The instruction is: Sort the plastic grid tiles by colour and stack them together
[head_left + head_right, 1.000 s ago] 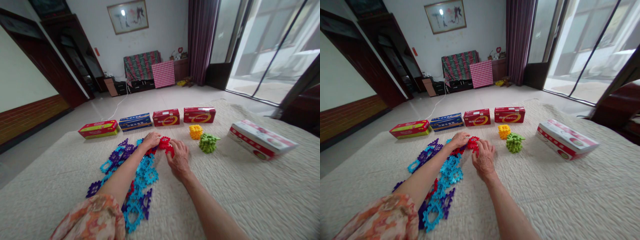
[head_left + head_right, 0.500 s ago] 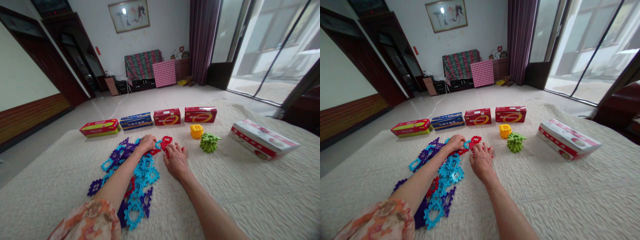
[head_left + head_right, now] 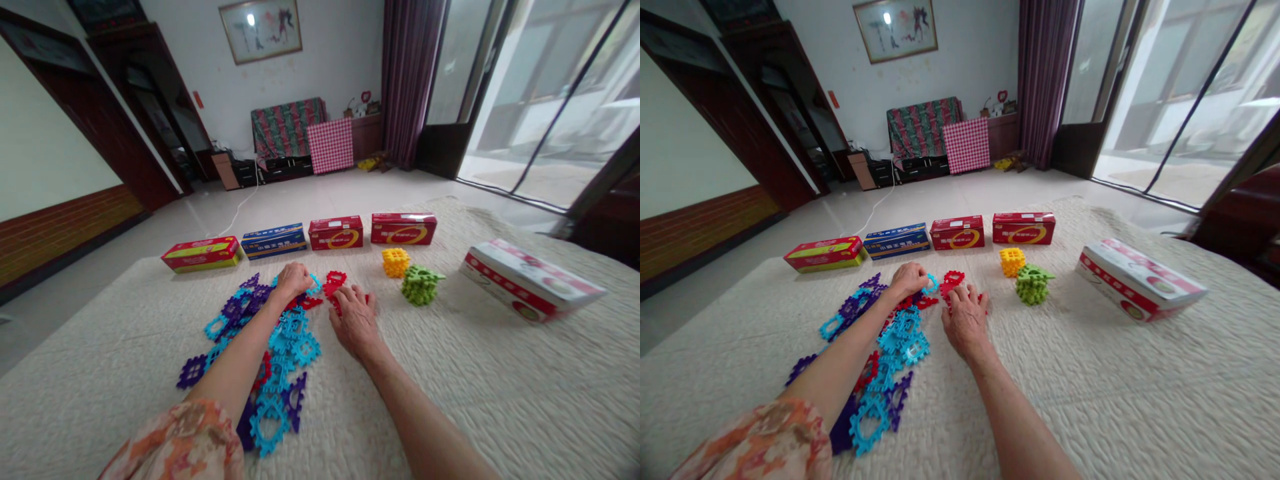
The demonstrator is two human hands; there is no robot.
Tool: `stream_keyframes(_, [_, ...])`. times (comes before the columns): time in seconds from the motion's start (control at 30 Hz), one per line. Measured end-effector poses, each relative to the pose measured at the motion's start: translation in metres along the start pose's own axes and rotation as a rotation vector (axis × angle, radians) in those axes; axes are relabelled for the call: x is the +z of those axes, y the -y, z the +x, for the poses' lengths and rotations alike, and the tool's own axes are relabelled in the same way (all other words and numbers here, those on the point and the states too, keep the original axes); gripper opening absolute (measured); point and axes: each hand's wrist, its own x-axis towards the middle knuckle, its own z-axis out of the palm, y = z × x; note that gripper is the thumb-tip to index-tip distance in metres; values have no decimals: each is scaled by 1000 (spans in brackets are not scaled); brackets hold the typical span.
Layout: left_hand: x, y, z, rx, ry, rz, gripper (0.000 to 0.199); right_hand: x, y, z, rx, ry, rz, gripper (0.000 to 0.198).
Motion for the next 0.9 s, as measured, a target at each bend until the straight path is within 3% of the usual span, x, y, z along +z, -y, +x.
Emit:
stream_keyframes(0.1, [-15,18,-1,-46,-41,108,24,0,0,0,-1,6,4,29])
stream_keyframes(0.27, [-35,50,-13,-237,-53,219,26,2,-1,0,13,-21,11,28])
stream_keyframes(0.33, [-36,52,-21,-160,-110,210,31,2,0,0,25,-36,8,26])
stream_keyframes(0.4, [-31,48,-28,74,-128,158,32,1,0,0,34,-51,4,24])
stream_keyframes(0.47, [-21,38,-35,343,-46,108,27,1,-1,0,44,-64,0,22])
stream_keyframes(0.53, [-9,28,-40,502,61,125,21,0,-1,0,58,-70,-6,21])
stream_keyframes(0.63, [5,19,-44,519,134,190,19,1,-1,0,66,-72,-7,20])
stream_keyframes(0.77, [11,18,-43,487,131,130,17,3,-1,1,55,-135,49,17])
stream_keyframes(0.9, [9,13,-39,452,22,-96,14,4,-8,8,60,-415,237,24])
